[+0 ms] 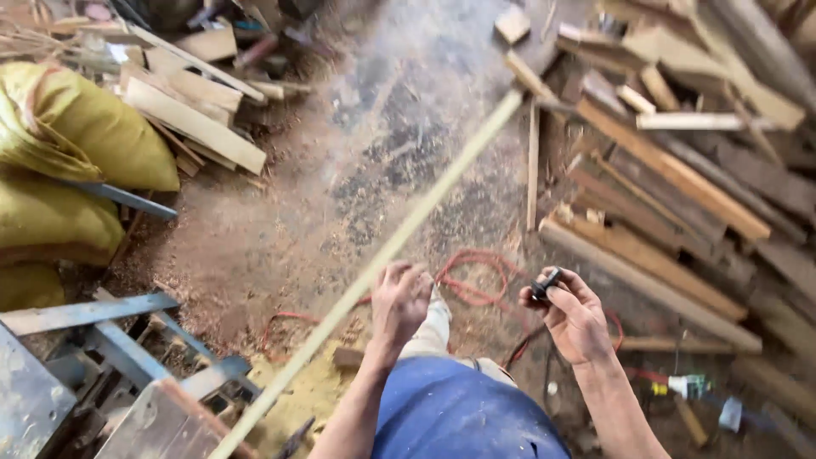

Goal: Fitting decorative molding to a cabinet and searching for a specific router bit in a tool chest.

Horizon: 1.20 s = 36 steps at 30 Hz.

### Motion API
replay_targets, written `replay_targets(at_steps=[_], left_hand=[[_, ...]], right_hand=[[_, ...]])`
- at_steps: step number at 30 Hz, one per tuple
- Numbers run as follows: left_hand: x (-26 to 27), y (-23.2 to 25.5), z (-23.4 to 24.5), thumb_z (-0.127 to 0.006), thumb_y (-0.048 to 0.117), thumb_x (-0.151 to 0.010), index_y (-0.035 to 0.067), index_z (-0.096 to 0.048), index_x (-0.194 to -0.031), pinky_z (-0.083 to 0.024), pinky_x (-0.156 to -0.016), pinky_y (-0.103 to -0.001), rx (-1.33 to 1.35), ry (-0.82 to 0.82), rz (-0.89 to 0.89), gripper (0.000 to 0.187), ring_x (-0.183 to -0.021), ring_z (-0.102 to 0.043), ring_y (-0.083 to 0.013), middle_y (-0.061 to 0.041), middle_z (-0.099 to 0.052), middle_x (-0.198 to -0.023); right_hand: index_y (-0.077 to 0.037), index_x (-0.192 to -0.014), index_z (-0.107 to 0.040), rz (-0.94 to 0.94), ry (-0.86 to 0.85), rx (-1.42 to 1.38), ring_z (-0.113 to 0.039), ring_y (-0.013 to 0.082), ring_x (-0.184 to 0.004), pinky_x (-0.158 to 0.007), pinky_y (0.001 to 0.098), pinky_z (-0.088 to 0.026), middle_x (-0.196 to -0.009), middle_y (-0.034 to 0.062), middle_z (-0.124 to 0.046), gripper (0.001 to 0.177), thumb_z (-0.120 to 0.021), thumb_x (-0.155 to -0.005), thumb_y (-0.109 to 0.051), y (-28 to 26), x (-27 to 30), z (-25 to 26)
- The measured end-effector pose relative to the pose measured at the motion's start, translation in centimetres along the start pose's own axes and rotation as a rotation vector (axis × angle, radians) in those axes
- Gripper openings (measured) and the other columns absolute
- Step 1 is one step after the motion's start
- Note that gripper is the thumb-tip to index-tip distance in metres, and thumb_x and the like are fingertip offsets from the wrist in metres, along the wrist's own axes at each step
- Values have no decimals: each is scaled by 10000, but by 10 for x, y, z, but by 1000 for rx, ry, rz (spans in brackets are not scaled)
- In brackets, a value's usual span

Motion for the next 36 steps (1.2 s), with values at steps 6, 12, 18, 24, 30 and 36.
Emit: replay_targets(at_steps=[6, 12, 18, 24, 30, 36], left_hand=[[-183, -36, -119, -804, 508, -808, 132, -434, -1547, -451, -1045, -559, -317, -487, 201, 907, -1357, -458, -418, -216, -476, -1461], [-172, -100, -183, -515, 163, -823, 250, -389, -1438, -526, -717, -630, -84, -722, 403, 633, -893, -658, -514, -190, -658, -1128], [-147, -130, -152, -596, 385, -801, 300, -544, -1195, -508, -766, -529, -140, -702, 574, 407, -1024, -671, -354, -25, -718, -1098], [-150, -159, -157, -752, 675, -755, 582, -375, -1519, -455, -1102, -304, -83, -1153, 1221, 857, -1341, -590, -98, 156, -629, -1421], [-228, -179, -147, -788, 531, -794, 330, -605, -1454, -498, -980, -243, 9, -677, 1508, 714, -1034, -716, -114, 20, -730, -1182], [-334, -246, -214, -684, 500, -901, 272, -603, -1428, -484, -1024, -291, 127, -469, 1328, 580, -1104, -676, -144, 3, -687, -1247]], right_hand=[[-22, -1269, -633, 85, -43, -17, -751, 392, -1012, -887, 523, -638, -1122, 159, -743, 296, -523, -995, 2, -47, -118, -15], [-38, -1112, -694, 48, -50, -19, -729, 435, -974, -906, 551, -616, -1052, 147, -738, 192, -585, -968, 30, -113, -252, -26], [6, -1119, -684, -29, -216, 1, -680, 527, -1135, -1019, 590, -574, -1167, 248, -708, 192, -560, -982, 57, -181, -451, -36], [32, -1149, -688, -256, -387, 84, -740, 462, -1015, -909, 577, -635, -1097, 265, -739, 209, -647, -945, 14, -250, -589, -170], [37, -1144, -694, -377, -458, 82, -736, 428, -1023, -902, 603, -635, -1137, 297, -732, 228, -680, -953, -87, -252, -674, -246], [30, -1143, -683, -465, -527, 175, -701, 438, -1106, -984, 551, -604, -1232, 325, -699, 211, -634, -977, -89, -237, -760, -320]])
Point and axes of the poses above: each hand's wrist, its own x-axis away from the middle knuckle, its own z-axis out of the back of the hand, y = z × x, the point moved 8 cm from there along -x, towards the middle knuckle
